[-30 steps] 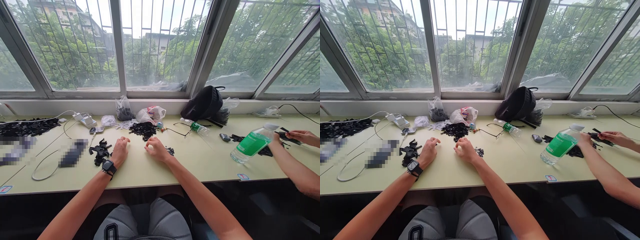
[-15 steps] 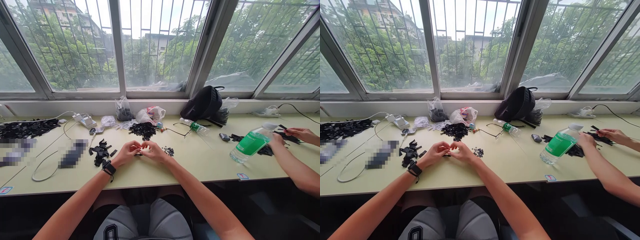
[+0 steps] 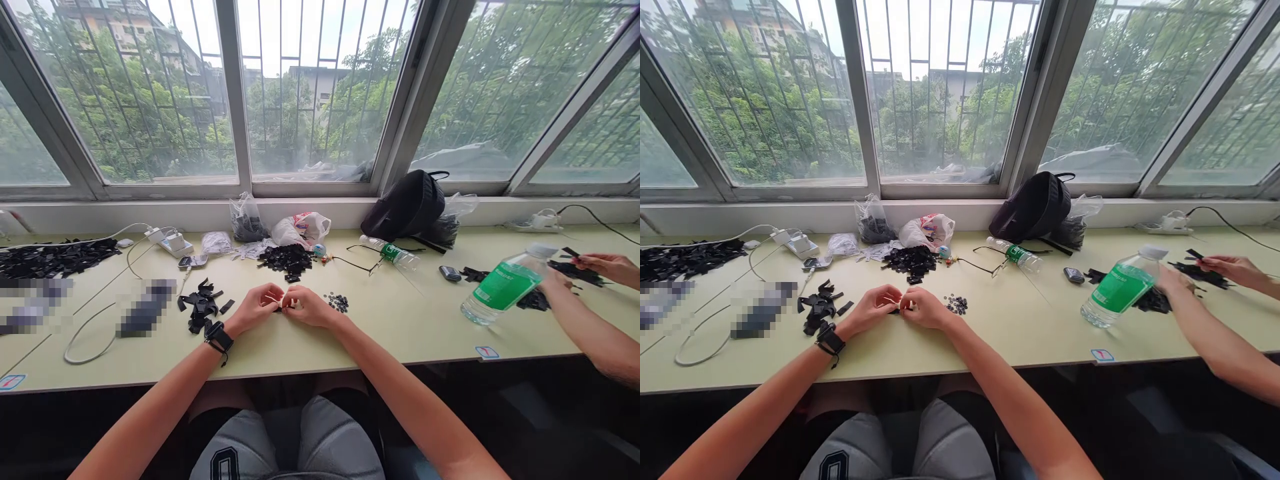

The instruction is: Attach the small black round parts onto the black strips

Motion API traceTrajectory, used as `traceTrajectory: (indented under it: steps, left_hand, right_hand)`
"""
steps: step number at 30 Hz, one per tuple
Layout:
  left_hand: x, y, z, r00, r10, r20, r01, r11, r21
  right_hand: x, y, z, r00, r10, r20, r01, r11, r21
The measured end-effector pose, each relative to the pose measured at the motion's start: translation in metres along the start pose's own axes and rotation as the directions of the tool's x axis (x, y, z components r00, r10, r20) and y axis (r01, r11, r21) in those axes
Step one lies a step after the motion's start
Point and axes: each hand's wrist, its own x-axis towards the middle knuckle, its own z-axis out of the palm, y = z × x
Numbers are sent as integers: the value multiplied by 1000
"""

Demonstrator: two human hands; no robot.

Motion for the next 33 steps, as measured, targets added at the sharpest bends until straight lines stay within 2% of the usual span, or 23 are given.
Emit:
traceTrajectory:
  steps: [4,9,13,19,23,25,27,29,31,33]
  left_hand:
    - [-3,4,2,999,21,41,-22,999,24]
    - [-1,0,1,1000,17,23,-18,999,45]
    - [-1,-1,1,1000,23,3,-24,997,77]
    - [-1,0,2,999,10,-41,-5,993,115]
    - [-1,-3,3,999,20,-48,-14,991,130]
    - [0,-4,3,999,28,-45,-22,990,142]
    - [0,-5,4,999,30,-45,-23,989,149]
    - [0,-5,5,999,27,-46,-20,989,147]
    - [0,-5,5,999,24,-47,-17,990,143]
    - [0,-5,5,999,24,-48,-16,989,146]
  right_hand:
    - [1,2,1,998,49,-34,-48,998,32]
    - [1,5,1,992,112,-51,-107,989,102]
    - [1,8,3,994,102,-23,-98,987,127]
    - [3,11,-1,990,99,-101,-92,994,63]
    - [2,16,-19,979,116,-170,-119,993,-3]
    - [0,22,-31,962,152,-227,-179,978,-107]
    - [-5,29,-44,936,208,-285,-288,917,-276]
    - [-11,37,-57,907,274,-321,-394,822,-412]
    - [-18,43,-71,883,340,-324,-460,770,-442]
    - [-25,48,-83,870,404,-281,-487,788,-376]
